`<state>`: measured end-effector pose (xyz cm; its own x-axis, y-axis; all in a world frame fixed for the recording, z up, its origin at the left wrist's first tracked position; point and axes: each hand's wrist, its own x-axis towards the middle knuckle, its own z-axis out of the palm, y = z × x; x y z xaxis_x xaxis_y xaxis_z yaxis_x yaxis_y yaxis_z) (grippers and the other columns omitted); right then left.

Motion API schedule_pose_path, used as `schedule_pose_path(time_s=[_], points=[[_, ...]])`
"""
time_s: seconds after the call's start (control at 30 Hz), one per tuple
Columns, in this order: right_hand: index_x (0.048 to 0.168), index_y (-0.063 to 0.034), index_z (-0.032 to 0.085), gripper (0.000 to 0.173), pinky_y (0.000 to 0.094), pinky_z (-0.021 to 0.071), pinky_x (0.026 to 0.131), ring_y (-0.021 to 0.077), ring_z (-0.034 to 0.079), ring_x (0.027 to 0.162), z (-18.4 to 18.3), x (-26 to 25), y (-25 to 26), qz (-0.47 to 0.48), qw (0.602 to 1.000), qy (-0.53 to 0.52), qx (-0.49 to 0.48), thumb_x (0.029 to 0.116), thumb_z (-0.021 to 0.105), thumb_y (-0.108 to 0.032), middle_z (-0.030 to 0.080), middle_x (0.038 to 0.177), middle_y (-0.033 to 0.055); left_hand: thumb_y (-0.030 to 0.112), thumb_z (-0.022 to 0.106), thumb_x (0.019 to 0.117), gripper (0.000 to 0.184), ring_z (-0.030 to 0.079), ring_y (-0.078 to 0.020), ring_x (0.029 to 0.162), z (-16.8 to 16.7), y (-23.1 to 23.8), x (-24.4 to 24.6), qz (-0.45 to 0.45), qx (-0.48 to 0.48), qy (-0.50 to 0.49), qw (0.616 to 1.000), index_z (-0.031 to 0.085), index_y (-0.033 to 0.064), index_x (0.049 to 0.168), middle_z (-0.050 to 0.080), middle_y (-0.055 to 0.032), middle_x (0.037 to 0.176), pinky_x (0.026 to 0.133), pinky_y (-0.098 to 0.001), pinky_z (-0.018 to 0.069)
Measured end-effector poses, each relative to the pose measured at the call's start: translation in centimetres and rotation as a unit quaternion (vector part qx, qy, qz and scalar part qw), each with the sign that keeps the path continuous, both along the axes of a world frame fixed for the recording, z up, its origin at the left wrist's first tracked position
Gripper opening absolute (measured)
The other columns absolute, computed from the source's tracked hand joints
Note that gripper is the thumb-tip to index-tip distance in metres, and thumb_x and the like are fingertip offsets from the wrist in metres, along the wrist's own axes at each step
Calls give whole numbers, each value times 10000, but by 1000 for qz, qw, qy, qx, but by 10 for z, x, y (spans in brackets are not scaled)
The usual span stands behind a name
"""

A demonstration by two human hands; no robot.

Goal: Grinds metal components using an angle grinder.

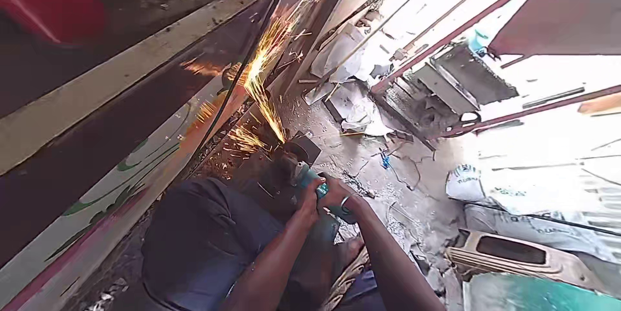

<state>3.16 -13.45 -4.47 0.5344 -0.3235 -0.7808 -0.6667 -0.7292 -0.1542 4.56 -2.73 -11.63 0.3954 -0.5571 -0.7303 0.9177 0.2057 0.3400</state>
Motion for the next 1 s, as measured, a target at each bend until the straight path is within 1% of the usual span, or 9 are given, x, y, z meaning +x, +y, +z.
schedule_pose_path(time_s=[0.03,0.1,0.2,0.37,0.47,0.57,0.67,0.87,1.0], points=[[1455,-113,521,931,644,504,974,395,659,1145,-4,-2,0,-6,1000,2,0,646,927,-332,680,1244,216,255,642,983,343,653,-233,944,-2,0,-1,-8,4,-7,1000,630,-17,1193,671,-172,1068,825,-413,553],[1348,-107,610,837,643,529,917,381,682,1085,-12,-4,-2,-7,999,7,-32,631,913,-412,707,1167,191,285,649,972,343,650,-230,931,-7,-2,-1,-18,5,-13,1000,654,-5,1157,676,-163,1045,820,-413,547],[1268,-103,652,754,646,542,868,373,694,1047,-8,-2,5,-17,997,31,-74,647,894,-456,717,1121,179,288,666,941,333,650,-213,889,-14,-5,0,-13,0,-17,1000,666,1,1109,677,-146,998,790,-407,549],[1239,-121,666,679,634,543,856,359,695,1059,7,-1,25,-27,990,56,-130,685,846,-471,721,1131,159,251,656,963,326,646,-220,915,-13,-2,-4,-8,-24,-12,1000,635,-9,1157,667,-160,1035,809,-407,549],[1249,-139,668,666,622,543,866,346,693,1073,13,-4,35,-32,988,50,-146,698,824,-480,720,1152,146,248,697,915,376,642,-215,925,-11,4,-6,1,-33,-18,999,618,-16,1170,663,-157,1039,820,-403,546],[1260,-150,664,691,619,552,852,345,699,1071,13,-3,35,-26,985,60,-159,688,814,-508,724,1151,143,256,740,875,434,659,-246,945,-17,2,-8,20,-32,-3,999,613,-19,1186,671,-181,1065,815,-428,560],[1281,-143,650,739,629,549,869,353,695,1084,13,1,35,-32,985,74,-152,664,855,-493,719,1162,156,216,666,970,352,641,-222,984,-7,5,-3,4,-34,2,999,597,-15,1226,657,-172,1109,847,-401,546],[1198,-115,686,642,626,549,852,345,703,1021,3,7,19,-29,992,56,-110,674,861,-442,728,1096,153,329,598,1008,375,632,-250,985,-4,-5,2,-35,-20,31,999,635,13,1207,657,-172,1102,855,-449,528],[1171,-124,692,601,612,552,830,334,706,1016,7,11,22,-25,989,62,-129,696,828,-465,731,1075,140,286,581,1027,297,631,-209,927,10,1,9,-31,-25,32,999,646,31,1166,655,-139,1052,814,-393,533]])
